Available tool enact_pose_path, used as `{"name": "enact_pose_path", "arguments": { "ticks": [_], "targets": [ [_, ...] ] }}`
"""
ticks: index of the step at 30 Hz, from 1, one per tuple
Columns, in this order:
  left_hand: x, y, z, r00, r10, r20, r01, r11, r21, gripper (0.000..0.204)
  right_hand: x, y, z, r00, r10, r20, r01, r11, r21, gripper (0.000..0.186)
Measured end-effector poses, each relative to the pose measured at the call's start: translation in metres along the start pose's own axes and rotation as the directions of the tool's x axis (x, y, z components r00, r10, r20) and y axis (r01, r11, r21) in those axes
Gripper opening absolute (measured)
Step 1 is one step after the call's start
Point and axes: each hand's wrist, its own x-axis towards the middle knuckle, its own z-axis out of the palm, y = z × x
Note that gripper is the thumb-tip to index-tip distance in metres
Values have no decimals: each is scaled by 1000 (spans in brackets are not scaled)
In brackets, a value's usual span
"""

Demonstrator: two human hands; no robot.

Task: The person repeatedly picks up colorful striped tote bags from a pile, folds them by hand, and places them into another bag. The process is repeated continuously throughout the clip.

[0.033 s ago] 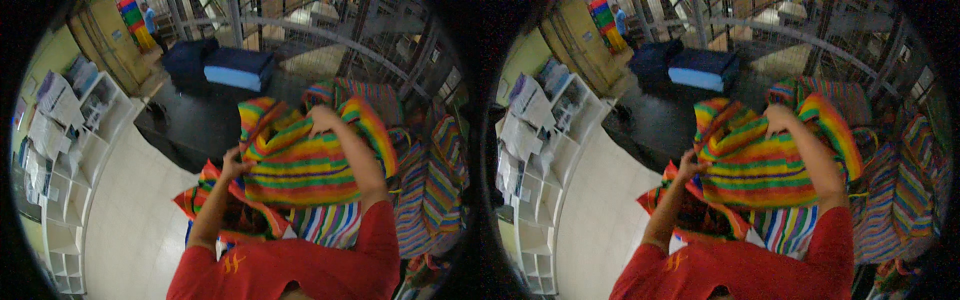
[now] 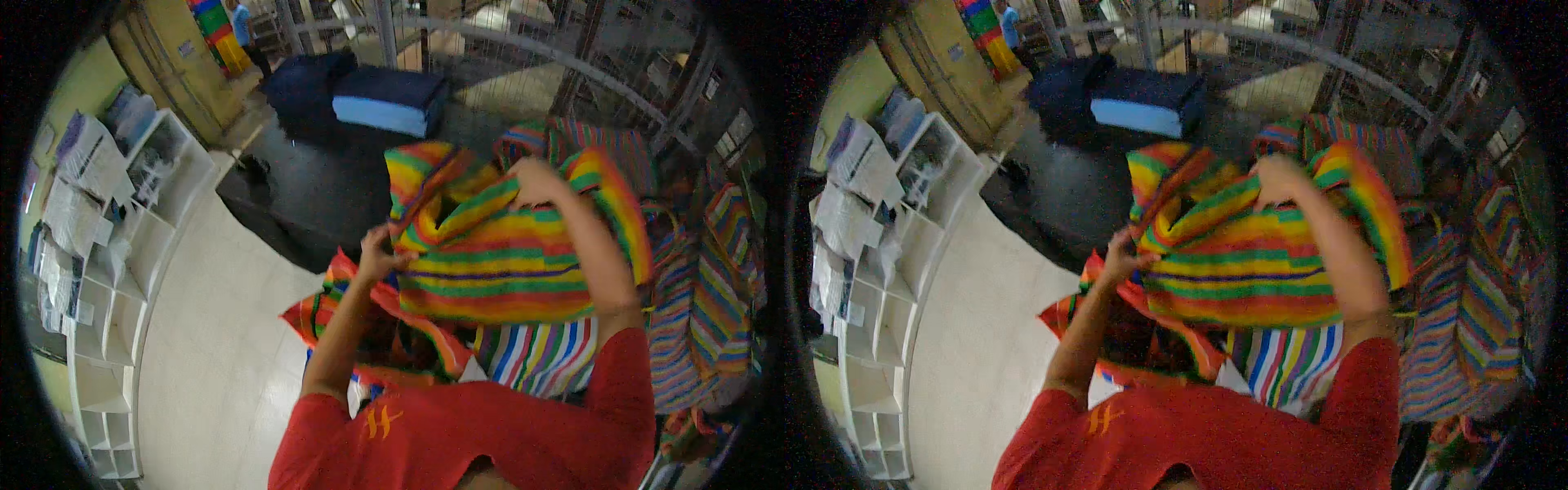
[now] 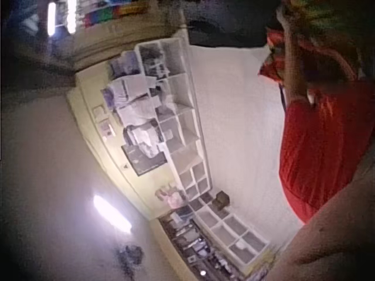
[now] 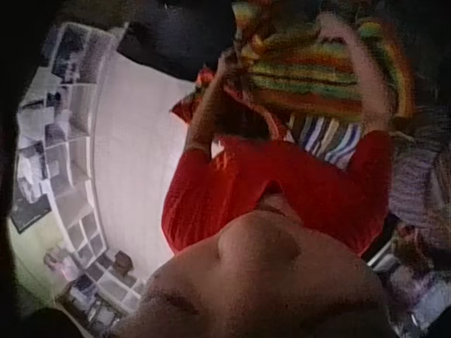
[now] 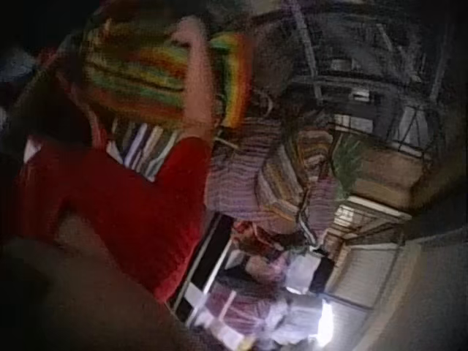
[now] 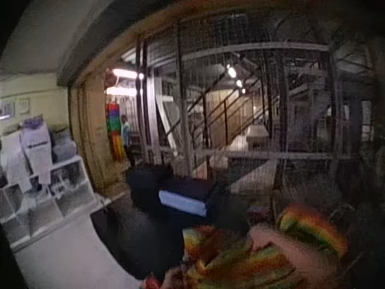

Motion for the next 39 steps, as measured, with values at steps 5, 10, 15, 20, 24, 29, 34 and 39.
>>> {"name": "enact_pose_path", "arguments": {
  "ticks": [5, 10, 15, 20, 24, 29, 34, 39],
  "targets": [
    [-58, 101, -78, 986, 127, -105, -134, 989, -67, 107, -134, -77, -38, 898, 23, -440, -51, 997, -51, 37],
    [-148, -44, -160, 935, -345, -84, 350, 860, 371, 72, -221, -107, -45, 682, -59, -729, -100, 980, -173, 41],
    [-282, -189, -150, 695, -703, -147, 660, 545, 517, 74, -199, -224, -64, 778, 141, -613, 89, 940, 329, 35],
    [-287, -183, -123, 719, -691, -76, 685, 685, 250, 88, -136, -328, -8, 719, 515, -467, -140, 765, 629, 30],
    [-285, -199, -133, 742, -670, 26, 655, 732, 187, 110, -77, -342, 138, 582, 182, -792, 232, 897, 377, 28],
    [-320, -243, -160, 893, -424, 152, 431, 902, -14, 90, -77, -322, 350, 856, 337, -392, 149, 566, 811, 36],
    [-332, -244, -169, 888, -416, 195, 459, 802, -382, 70, -119, -321, 334, 978, 199, 57, -203, 866, 456, 38],
    [-321, -210, -180, 913, -366, 181, 351, 930, 110, 65, -79, -308, 349, 901, 352, 252, -398, 903, 162, 39]
  ]
}}
